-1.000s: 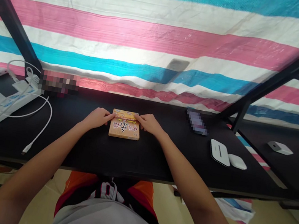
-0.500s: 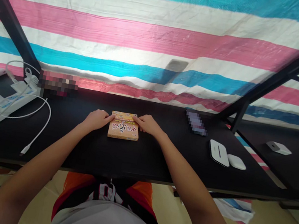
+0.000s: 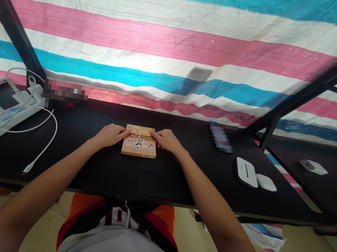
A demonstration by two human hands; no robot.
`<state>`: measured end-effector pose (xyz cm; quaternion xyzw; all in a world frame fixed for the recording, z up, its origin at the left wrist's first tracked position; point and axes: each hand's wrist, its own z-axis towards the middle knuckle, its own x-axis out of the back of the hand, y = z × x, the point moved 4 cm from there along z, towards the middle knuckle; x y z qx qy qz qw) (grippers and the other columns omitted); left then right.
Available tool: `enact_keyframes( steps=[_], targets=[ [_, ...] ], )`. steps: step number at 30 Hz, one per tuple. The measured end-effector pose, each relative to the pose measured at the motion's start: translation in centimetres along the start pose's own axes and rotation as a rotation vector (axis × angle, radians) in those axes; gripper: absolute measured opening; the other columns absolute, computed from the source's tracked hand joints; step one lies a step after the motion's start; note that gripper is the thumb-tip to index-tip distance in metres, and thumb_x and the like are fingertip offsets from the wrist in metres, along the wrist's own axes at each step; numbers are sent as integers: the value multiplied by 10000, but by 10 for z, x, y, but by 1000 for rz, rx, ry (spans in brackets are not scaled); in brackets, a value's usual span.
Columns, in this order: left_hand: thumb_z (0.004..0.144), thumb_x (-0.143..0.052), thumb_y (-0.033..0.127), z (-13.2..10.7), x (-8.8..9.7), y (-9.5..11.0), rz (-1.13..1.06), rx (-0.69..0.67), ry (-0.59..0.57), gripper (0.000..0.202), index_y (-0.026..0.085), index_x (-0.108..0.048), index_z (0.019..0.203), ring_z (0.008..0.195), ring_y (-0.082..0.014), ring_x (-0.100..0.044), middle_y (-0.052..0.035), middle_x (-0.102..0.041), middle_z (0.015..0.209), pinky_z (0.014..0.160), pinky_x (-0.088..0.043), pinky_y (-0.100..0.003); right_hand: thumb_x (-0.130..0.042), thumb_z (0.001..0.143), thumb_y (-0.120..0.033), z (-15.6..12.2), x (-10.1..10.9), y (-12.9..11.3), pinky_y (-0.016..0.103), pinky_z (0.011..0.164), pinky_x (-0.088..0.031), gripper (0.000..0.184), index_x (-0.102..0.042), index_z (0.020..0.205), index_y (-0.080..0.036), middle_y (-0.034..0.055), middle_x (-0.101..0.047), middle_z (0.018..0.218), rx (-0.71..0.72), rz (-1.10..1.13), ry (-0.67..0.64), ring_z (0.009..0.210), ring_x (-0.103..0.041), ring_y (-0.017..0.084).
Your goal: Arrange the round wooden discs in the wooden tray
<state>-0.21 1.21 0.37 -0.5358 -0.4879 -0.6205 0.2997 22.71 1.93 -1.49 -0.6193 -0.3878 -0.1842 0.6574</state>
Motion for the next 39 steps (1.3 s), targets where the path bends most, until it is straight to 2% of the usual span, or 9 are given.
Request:
enact_keyframes(
  steps=[13,21,30,35,39],
  targets=[
    [893,-324,599,0,3,-2,-221,-83,104,522,190,-552,664,631,-174,-540,-35,-628,690,566,-327,-260,-475,840,-589,1,5,2,181,359,-370,568,-530,468,-163,-4,-526,388,-1,184,112,307,-458,69],
    [895,-331,591,-2,6,-1,-282,-104,122,508,189,-544,669,605,-163,-510,-18,-600,659,559,-323,-264,-491,827,-603,4,4,7,186,343,-352,572,-531,466,-160,5,-528,385,-17,238,124,304,-457,73],
    [906,-347,545,-2,9,-2,-347,-153,164,456,179,-592,788,702,-177,-553,-24,-636,765,640,-389,-277,-511,812,-614,4,5,9,184,312,-316,568,-521,472,-159,2,-512,378,-22,350,159,291,-440,70],
    [870,-430,535,0,8,-6,-448,-135,179,438,164,-643,965,769,-193,-594,-49,-684,880,698,-440,-290,-553,772,-636,6,7,10,179,312,-327,544,-524,510,-160,-8,-514,392,-5,469,190,305,-444,68],
    [792,-547,522,6,5,-11,-713,-67,141,528,145,-614,1156,707,-173,-598,-86,-690,972,583,-460,-267,-578,747,-637,5,11,5,172,312,-327,508,-543,575,-160,-16,-529,422,36,575,194,321,-443,64]
  ],
)
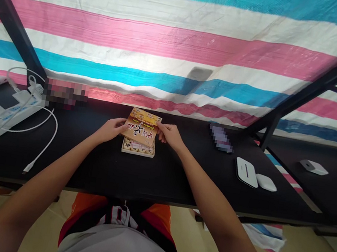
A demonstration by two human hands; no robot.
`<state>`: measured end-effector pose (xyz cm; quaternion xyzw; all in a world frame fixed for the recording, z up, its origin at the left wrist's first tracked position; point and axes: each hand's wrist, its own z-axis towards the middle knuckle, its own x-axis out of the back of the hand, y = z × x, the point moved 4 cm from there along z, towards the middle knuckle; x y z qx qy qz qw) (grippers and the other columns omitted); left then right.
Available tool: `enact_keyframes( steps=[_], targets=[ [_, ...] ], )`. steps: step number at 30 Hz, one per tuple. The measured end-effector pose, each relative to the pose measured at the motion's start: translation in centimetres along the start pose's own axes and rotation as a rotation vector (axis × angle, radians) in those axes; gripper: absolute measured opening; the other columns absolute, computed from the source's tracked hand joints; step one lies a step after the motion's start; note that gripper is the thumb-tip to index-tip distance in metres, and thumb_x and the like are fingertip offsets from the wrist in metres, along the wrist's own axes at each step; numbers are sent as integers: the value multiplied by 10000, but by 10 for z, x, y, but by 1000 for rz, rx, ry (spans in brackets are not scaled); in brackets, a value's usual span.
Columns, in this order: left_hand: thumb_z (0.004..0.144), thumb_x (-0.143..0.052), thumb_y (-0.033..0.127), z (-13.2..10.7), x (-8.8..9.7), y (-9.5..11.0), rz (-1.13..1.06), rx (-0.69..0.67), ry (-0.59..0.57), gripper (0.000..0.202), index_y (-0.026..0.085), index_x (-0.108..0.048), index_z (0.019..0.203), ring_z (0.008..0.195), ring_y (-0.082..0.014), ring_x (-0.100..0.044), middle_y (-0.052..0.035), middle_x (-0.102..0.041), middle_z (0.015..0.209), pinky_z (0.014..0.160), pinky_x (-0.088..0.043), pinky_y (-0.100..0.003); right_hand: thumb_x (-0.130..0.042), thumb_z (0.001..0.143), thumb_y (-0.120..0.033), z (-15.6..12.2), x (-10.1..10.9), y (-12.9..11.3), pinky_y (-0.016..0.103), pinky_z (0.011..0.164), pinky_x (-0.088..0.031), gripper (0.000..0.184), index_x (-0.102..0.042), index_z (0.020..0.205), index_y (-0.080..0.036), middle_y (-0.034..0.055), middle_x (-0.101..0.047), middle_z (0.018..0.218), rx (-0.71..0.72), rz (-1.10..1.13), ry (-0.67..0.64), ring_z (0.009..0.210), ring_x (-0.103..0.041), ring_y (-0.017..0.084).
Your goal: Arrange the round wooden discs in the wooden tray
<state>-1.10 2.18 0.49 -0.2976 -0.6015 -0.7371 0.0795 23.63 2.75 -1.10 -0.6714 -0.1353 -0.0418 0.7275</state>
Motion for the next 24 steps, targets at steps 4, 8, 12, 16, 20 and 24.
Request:
enact_keyframes(
  steps=[4,8,12,16,20,24],
  targets=[
    [753,-613,493,3,1,-2,-278,58,-13,544,131,-619,1159,583,-109,-559,-91,-688,941,482,-429,-227,-593,752,-598,-1,-3,-6,165,317,-323,438,-511,654,-179,-30,-567,488,57,97,-51,347,-447,60],
    [725,-670,465,2,4,-5,-419,112,31,571,143,-554,1182,641,-136,-625,-105,-683,964,473,-452,-209,-615,754,-528,-2,-6,-8,169,329,-332,353,-501,749,-194,-44,-585,527,98,135,-69,365,-452,67],
    [710,-685,445,2,7,-3,-450,73,95,573,174,-469,1167,841,-202,-662,-91,-677,997,607,-547,-275,-594,760,-516,-2,-7,-6,173,338,-334,337,-515,852,-201,-54,-568,524,68,119,-36,371,-451,74],
    [688,-691,446,5,6,0,-351,-36,137,549,170,-460,1103,908,-222,-650,-79,-666,998,755,-555,-375,-480,811,-599,0,-8,-3,173,353,-342,432,-512,979,-202,-29,-604,563,-24,166,-91,399,-500,89],
    [729,-661,393,5,3,2,-235,-170,166,332,169,-530,937,1088,-244,-584,-93,-642,1089,951,-470,-410,-317,853,-666,1,-8,0,182,362,-361,571,-502,1071,-172,41,-658,635,-98,255,-117,442,-558,114],
    [825,-550,306,-1,4,8,4,-298,156,132,184,-600,832,1273,-267,-444,-91,-579,1222,1061,-368,-444,-417,838,-597,0,-7,-5,183,356,-362,523,-508,1131,-173,24,-644,657,-49,312,-125,477,-587,124]
  ],
)
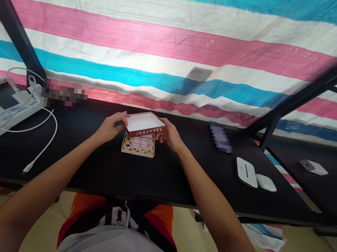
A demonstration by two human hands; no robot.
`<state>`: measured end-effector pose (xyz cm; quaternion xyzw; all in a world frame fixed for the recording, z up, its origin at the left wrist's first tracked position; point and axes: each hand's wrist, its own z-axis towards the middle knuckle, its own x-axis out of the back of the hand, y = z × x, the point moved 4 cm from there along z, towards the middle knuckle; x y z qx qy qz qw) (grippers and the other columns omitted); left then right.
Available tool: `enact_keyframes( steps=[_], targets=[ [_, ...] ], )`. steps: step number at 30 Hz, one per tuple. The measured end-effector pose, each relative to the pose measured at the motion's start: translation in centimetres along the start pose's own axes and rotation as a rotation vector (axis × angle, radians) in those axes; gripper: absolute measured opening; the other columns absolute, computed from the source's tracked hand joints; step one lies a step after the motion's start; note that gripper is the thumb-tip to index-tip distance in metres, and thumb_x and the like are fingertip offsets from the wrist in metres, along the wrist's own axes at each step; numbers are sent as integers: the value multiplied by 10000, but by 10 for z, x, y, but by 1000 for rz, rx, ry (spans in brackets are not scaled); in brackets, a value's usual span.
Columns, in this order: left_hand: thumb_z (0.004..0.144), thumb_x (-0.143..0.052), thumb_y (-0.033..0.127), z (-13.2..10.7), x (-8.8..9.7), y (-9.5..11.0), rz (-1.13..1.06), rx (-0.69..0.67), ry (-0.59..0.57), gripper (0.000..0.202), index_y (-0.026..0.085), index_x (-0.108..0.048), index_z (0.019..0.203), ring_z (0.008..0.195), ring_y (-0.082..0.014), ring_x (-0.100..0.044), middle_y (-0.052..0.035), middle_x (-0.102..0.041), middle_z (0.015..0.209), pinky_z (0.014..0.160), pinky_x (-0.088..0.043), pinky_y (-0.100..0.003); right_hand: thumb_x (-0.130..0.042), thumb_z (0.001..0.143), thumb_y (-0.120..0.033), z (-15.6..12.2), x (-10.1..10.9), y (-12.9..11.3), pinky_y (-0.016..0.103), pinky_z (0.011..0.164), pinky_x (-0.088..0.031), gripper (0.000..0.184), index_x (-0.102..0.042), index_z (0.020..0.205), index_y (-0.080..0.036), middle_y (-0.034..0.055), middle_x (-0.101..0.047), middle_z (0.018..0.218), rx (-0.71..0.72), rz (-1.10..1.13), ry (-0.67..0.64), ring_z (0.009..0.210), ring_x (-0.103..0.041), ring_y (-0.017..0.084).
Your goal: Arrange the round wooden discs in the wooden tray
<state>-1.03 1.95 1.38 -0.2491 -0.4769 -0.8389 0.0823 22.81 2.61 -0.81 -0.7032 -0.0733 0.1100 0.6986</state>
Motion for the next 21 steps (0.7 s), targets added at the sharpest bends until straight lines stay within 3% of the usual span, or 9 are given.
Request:
enact_keyframes(
  steps=[3,5,9,11,15,19,21],
  targets=[
    [872,-481,255,-1,2,4,188,-64,21,191,201,-662,900,1282,-258,-428,-83,-467,1356,1078,-348,-443,-562,768,-459,-4,-1,-5,173,370,-375,508,-484,1200,-204,-50,-581,607,39,-15,0,478,-564,106],
    [890,-453,242,-2,4,5,228,-96,78,252,216,-655,1038,1283,-248,-421,-81,-394,1410,1077,-354,-426,-591,733,-401,-7,-3,-7,172,378,-385,550,-474,1235,-209,-69,-555,602,49,-21,-13,468,-529,90],
    [875,-477,266,-1,2,-3,170,-66,129,517,262,-389,1384,1257,-243,-438,-100,-349,1425,984,-451,-396,-600,699,-360,-5,3,-9,171,369,-396,525,-515,1194,-204,-56,-540,631,57,-48,48,486,-502,84],
    [860,-499,299,0,0,-9,158,7,77,573,242,-346,1409,1156,-226,-512,-110,-442,1329,912,-496,-370,-586,699,-356,-2,13,-10,175,367,-406,480,-540,1150,-200,-42,-540,658,73,-61,134,506,-505,89],
    [854,-498,385,-1,-5,-18,221,127,-66,497,196,-479,1313,1036,-213,-559,-93,-538,1161,885,-500,-364,-526,727,-346,3,48,-10,182,398,-433,389,-561,1085,-197,-9,-573,742,96,-161,391,557,-529,102],
    [857,-478,479,-5,-15,-14,257,114,-188,531,204,-493,1310,1159,-245,-508,-106,-465,1279,989,-436,-380,-439,789,-331,1,79,-7,243,478,-472,350,-573,1083,-196,51,-644,883,76,-456,594,618,-579,157],
    [851,-481,509,-8,-22,-11,286,104,-245,585,200,-462,1348,1275,-271,-414,-122,-392,1372,1076,-345,-401,-401,820,-318,0,87,-5,292,623,-504,330,-588,1068,-207,72,-668,949,58,-643,644,727,-610,199]
  ],
)
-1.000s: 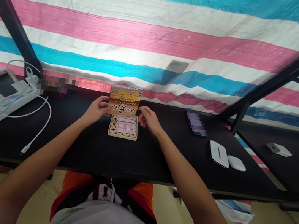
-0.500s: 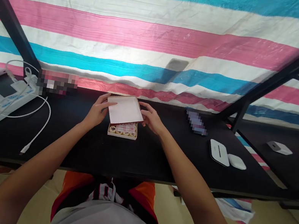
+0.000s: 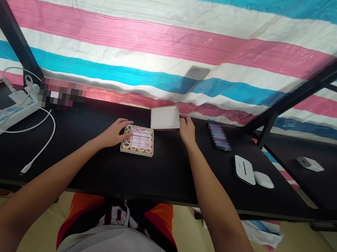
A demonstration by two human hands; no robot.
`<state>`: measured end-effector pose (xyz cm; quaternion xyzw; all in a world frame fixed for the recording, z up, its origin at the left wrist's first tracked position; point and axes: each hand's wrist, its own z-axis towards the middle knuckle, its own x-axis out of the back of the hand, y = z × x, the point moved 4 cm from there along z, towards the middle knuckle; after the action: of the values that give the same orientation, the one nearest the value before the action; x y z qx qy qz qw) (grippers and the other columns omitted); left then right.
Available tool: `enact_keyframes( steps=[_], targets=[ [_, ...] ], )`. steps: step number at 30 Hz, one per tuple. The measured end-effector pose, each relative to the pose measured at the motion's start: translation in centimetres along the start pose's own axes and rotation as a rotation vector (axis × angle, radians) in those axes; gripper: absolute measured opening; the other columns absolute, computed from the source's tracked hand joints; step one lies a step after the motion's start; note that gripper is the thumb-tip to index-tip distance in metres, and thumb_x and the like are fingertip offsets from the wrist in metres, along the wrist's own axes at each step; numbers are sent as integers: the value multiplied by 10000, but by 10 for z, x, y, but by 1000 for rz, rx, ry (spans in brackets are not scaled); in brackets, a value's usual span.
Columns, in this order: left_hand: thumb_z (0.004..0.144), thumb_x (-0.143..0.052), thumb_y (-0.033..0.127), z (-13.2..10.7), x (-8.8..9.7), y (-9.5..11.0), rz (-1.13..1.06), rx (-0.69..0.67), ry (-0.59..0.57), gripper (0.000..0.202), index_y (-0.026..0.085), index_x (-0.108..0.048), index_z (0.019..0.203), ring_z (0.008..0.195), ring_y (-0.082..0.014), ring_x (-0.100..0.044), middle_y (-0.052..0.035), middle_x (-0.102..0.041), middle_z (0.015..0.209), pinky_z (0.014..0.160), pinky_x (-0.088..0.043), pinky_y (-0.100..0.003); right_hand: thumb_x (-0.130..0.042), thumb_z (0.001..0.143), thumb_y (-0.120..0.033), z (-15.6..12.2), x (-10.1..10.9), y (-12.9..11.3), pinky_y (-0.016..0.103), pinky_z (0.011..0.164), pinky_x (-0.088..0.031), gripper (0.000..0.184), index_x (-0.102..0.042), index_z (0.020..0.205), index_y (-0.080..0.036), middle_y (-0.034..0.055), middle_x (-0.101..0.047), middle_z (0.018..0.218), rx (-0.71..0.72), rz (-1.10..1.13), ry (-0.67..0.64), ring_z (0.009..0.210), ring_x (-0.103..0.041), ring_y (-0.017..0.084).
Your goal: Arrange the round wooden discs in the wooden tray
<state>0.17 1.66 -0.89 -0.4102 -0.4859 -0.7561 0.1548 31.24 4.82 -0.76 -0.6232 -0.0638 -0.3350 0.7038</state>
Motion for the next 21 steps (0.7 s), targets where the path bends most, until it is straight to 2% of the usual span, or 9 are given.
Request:
enact_keyframes(
  steps=[3,5,8,17,21],
  targets=[
    [847,-479,551,-2,-8,4,22,12,-94,659,224,-385,1412,1359,-298,-303,-122,-274,1483,1117,-270,-433,-409,835,-315,1,0,7,378,823,-469,335,-593,1091,-204,101,-684,974,-9,-262,-10,908,-615,270],
    [846,-475,568,-3,-10,4,20,17,-134,671,238,-373,1421,1362,-307,-298,-119,-272,1493,1109,-276,-447,-443,827,-320,2,-1,12,416,853,-451,343,-589,1110,-191,120,-685,978,-35,-401,-62,949,-611,301],
    [848,-477,562,-3,-9,4,20,5,-137,637,229,-427,1389,1331,-304,-348,-127,-342,1451,1101,-287,-443,-477,811,-300,4,0,20,439,847,-453,360,-579,1134,-179,137,-680,1006,-70,-540,-99,965,-612,316],
    [807,-524,573,-3,-9,3,8,13,-144,638,233,-479,1345,1316,-306,-365,-113,-348,1438,1096,-306,-420,-451,811,-231,7,15,31,431,816,-460,406,-549,1195,-139,182,-591,1120,-56,-655,31,970,-584,308],
    [780,-564,521,2,-9,2,-31,79,-89,607,190,-530,1288,1223,-278,-465,-118,-442,1322,1075,-337,-389,-445,832,-248,5,10,19,427,833,-450,392,-557,1186,-124,189,-554,1153,128,-668,68,1010,-543,319]
  ],
)
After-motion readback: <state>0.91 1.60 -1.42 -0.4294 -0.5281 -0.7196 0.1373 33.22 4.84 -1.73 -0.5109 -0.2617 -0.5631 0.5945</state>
